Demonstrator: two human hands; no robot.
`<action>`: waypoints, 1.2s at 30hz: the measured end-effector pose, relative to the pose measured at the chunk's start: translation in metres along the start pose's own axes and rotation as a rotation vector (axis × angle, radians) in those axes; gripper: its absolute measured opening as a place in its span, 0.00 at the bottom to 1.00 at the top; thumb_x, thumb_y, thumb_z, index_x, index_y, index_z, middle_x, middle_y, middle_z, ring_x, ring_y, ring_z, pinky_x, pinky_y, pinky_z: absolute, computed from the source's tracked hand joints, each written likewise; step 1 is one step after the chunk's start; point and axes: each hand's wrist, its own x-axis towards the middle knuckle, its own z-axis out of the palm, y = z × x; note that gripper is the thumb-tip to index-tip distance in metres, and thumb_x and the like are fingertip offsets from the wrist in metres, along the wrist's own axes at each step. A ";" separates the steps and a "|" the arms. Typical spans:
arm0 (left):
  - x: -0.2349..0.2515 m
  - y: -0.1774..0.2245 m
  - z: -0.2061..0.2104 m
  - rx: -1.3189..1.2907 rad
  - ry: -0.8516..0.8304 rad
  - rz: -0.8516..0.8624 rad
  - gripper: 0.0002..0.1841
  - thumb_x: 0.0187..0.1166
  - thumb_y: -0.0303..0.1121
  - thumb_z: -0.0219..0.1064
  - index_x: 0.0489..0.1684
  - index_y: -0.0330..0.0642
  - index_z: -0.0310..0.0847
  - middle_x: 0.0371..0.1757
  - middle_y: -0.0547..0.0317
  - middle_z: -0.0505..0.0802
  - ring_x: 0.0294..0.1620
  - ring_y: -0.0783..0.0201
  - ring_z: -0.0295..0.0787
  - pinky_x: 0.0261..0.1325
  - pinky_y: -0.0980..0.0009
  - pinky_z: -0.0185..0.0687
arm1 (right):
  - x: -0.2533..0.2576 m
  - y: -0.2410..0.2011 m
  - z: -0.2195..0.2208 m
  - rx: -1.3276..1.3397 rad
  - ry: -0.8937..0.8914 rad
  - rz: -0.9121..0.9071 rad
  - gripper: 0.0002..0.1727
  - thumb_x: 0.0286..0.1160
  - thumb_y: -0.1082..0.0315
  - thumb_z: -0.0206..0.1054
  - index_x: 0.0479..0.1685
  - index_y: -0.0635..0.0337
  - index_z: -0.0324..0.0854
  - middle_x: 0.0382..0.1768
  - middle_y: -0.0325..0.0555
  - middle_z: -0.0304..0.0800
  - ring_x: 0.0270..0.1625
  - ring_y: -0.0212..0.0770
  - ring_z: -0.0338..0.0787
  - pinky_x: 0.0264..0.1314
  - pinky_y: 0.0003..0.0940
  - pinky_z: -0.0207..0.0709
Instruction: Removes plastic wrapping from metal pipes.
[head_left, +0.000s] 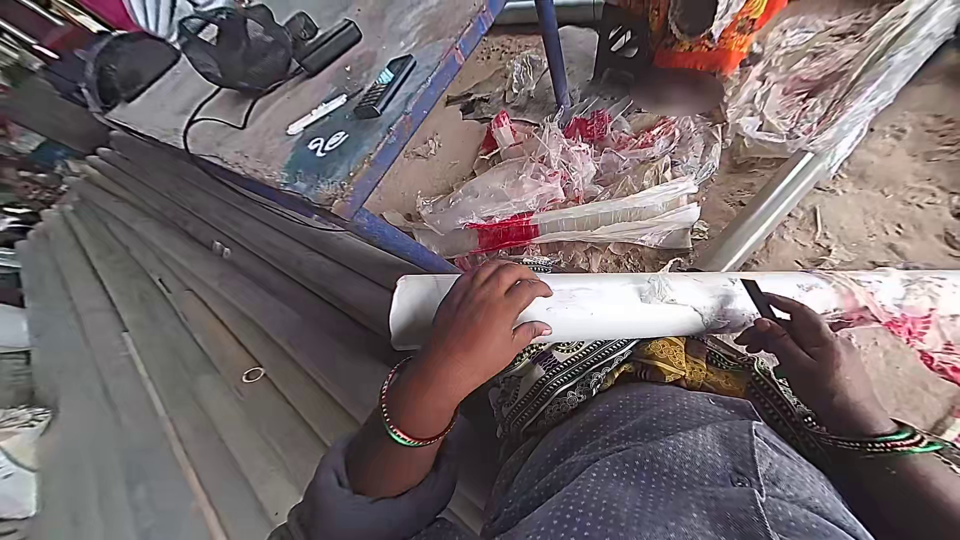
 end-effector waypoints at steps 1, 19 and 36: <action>0.007 0.002 0.003 -0.004 -0.038 -0.028 0.17 0.69 0.45 0.77 0.50 0.45 0.92 0.55 0.49 0.92 0.64 0.45 0.87 0.65 0.42 0.78 | -0.001 -0.001 0.000 -0.019 0.001 -0.006 0.30 0.87 0.52 0.52 0.78 0.65 0.73 0.34 0.47 0.93 0.32 0.40 0.91 0.38 0.46 0.84; 0.004 -0.006 0.016 -0.111 0.085 -0.040 0.12 0.74 0.44 0.70 0.42 0.49 0.94 0.49 0.56 0.93 0.57 0.53 0.88 0.59 0.49 0.79 | 0.004 0.000 -0.002 0.036 0.011 0.020 0.26 0.88 0.53 0.52 0.68 0.68 0.75 0.31 0.41 0.91 0.29 0.29 0.88 0.36 0.31 0.83; 0.018 -0.004 0.022 -0.039 0.429 0.023 0.15 0.86 0.37 0.60 0.40 0.35 0.89 0.48 0.44 0.92 0.54 0.49 0.89 0.58 0.56 0.81 | 0.002 0.001 -0.001 -0.013 -0.011 -0.017 0.27 0.88 0.52 0.52 0.69 0.67 0.77 0.32 0.45 0.92 0.29 0.36 0.90 0.35 0.40 0.83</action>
